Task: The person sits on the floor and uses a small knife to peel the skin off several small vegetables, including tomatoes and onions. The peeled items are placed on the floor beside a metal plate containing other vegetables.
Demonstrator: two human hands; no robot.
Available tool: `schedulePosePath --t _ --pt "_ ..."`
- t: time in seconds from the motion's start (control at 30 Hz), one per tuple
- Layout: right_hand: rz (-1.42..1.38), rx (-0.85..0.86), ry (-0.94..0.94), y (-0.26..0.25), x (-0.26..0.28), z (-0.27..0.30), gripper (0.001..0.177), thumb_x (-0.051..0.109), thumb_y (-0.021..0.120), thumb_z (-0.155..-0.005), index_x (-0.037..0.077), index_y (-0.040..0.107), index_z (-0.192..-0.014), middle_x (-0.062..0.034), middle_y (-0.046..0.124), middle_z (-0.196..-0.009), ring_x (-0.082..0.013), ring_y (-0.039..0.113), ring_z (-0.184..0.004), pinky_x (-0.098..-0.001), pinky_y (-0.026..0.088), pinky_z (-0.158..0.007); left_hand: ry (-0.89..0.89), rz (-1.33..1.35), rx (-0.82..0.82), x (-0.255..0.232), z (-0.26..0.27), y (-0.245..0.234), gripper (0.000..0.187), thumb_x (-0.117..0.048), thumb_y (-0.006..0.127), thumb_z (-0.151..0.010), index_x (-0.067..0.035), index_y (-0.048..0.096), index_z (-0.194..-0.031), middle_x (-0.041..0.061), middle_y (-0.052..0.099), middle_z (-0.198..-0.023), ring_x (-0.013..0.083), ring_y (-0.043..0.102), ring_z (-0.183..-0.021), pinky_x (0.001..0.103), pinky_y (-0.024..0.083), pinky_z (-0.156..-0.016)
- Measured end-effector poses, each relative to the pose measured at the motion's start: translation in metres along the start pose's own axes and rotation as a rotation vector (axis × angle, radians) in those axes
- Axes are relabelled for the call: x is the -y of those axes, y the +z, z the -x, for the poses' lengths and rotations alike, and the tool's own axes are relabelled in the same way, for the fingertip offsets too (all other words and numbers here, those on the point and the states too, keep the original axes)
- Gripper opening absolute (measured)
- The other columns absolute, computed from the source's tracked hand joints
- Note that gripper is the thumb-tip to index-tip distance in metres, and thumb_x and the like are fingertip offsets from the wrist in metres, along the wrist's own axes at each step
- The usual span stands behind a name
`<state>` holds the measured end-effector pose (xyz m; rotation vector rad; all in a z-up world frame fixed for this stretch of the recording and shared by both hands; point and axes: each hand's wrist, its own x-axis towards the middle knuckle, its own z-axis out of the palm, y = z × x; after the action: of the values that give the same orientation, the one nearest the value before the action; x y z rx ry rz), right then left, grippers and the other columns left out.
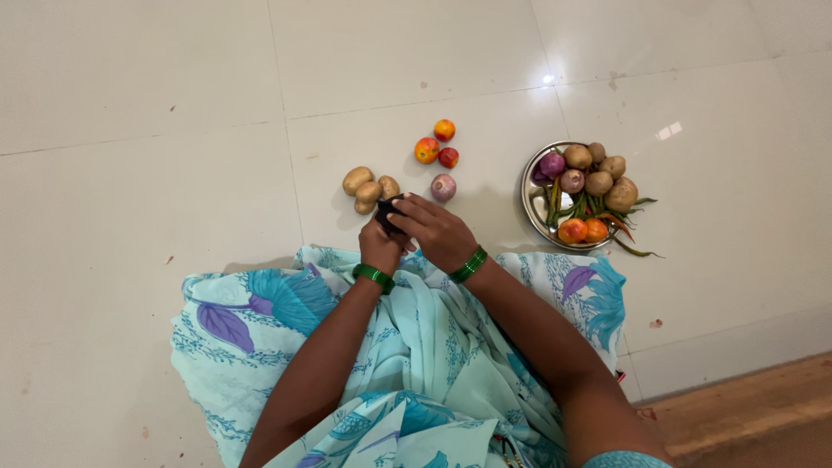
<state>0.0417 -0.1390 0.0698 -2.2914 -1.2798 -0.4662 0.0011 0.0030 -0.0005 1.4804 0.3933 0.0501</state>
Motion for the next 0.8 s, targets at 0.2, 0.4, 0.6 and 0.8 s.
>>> schedulePosePath --t 0.2,0.4,0.6,0.8 --pt "-0.516 -0.009 0.566 0.012 -0.018 0.007 0.028 0.012 0.066 -0.096 0.011 0.072 -0.124 -0.0101 0.076 -0.115 -0.0233 0.076 -0.097 -0.0303 0.061 -0.083 0.061 0.079 0.042 0.004 0.0 0.002 0.035 -0.004 0.075 -0.089 -0.002 0.061 -0.121 0.005 0.074 -0.085 0.012 0.068 -0.057 0.025 0.048 -0.045" --pt "-0.675 0.054 0.754 0.016 -0.029 0.012 0.029 0.015 0.066 -0.098 0.013 0.072 -0.127 -0.0096 0.078 -0.107 -0.0213 0.076 -0.095 -0.0285 0.06 -0.083 0.049 0.03 -0.001 0.004 0.001 0.007 0.055 -0.009 0.074 -0.087 -0.006 0.044 -0.133 0.012 0.07 -0.089 0.0206 0.07 -0.062 0.031 0.054 -0.052" --pt "-0.23 0.08 0.286 0.009 -0.004 0.012 0.035 0.008 0.066 -0.093 0.012 0.069 -0.128 -0.0102 0.071 -0.128 -0.028 0.07 -0.114 -0.0353 0.059 -0.089 0.26 -0.358 -0.035 0.013 0.0 0.005 0.051 -0.014 0.08 -0.081 -0.007 0.053 -0.124 0.019 0.073 -0.1 0.0386 0.073 -0.094 0.042 0.058 -0.076" --pt "-0.193 0.029 0.307 0.01 0.003 0.008 0.031 0.009 0.066 -0.095 0.011 0.068 -0.125 -0.0102 0.071 -0.124 -0.0274 0.072 -0.107 -0.0352 0.06 -0.086 0.239 -0.316 -0.052 0.012 -0.002 0.002 0.05 -0.013 0.081 -0.08 -0.007 0.054 -0.122 0.014 0.074 -0.099 0.0312 0.075 -0.092 0.038 0.058 -0.076"
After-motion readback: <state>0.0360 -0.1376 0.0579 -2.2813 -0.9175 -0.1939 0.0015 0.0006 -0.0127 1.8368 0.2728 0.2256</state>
